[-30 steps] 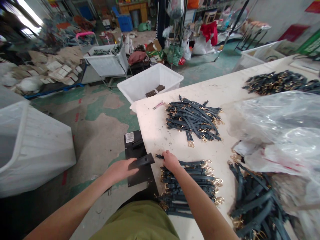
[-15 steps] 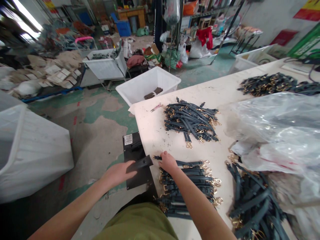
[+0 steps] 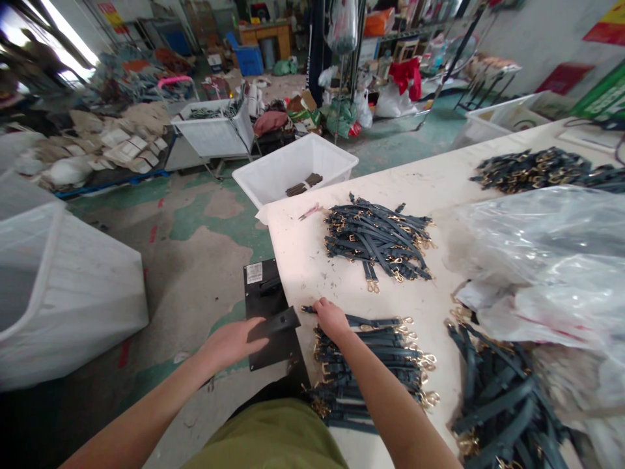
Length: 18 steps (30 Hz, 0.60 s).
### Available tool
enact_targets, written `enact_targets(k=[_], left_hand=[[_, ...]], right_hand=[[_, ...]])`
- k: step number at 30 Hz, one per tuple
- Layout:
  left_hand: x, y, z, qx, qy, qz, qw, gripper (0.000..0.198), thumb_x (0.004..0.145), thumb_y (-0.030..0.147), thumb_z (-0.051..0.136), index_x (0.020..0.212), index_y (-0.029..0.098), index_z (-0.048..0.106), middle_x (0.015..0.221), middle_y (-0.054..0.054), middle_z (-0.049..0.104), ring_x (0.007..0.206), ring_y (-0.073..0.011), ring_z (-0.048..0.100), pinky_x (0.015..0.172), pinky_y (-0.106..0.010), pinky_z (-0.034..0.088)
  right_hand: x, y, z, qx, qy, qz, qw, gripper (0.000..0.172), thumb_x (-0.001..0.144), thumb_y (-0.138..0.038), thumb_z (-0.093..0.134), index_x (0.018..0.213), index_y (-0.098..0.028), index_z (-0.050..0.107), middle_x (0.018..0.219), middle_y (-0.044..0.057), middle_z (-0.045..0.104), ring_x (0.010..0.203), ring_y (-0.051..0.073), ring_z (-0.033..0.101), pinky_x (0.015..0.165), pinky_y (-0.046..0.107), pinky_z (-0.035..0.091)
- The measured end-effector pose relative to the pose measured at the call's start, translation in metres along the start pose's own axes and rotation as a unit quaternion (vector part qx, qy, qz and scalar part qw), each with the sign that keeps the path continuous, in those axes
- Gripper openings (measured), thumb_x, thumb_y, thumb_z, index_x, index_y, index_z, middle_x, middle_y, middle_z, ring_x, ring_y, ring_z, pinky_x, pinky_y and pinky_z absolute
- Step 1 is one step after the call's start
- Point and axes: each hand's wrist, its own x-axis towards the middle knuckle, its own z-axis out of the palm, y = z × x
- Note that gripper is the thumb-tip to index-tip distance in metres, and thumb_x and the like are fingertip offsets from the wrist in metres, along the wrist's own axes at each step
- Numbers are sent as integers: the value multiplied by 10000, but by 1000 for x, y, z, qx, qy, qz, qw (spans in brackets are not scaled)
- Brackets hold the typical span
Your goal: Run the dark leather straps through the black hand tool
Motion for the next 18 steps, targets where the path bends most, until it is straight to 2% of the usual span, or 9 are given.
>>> enact_targets(k=[7, 15, 18], left_hand=[[0, 1, 0, -3, 4, -5, 1000, 491, 719, 555, 384, 1121, 285, 462, 926, -35, 633, 820, -202, 583, 666, -265, 405], [0, 3, -3, -7, -4, -17, 1000, 500, 723, 543, 388, 1139, 273, 452, 934, -45, 628, 840, -209, 577, 671, -264, 401], [0, 1, -2, -7, 1, -9, 1000, 493, 722, 539, 392, 1135, 275, 450, 940, -44, 628, 840, -209, 579, 675, -262, 402]], right_hand=[[-1, -3, 6, -28, -2, -8, 1000, 189, 813, -166, 377, 943, -187, 513, 970, 73, 496, 875, 157, 471, 715, 236, 318], [3, 9, 9, 117, 34, 96, 988, 172, 840, -236, 340, 914, -175, 482, 785, 28, 571, 725, 126, 507, 635, 221, 294], [1, 11, 8, 134, 40, 86, 986, 147, 820, -239, 376, 892, -180, 490, 794, 23, 563, 727, 117, 498, 630, 213, 290]])
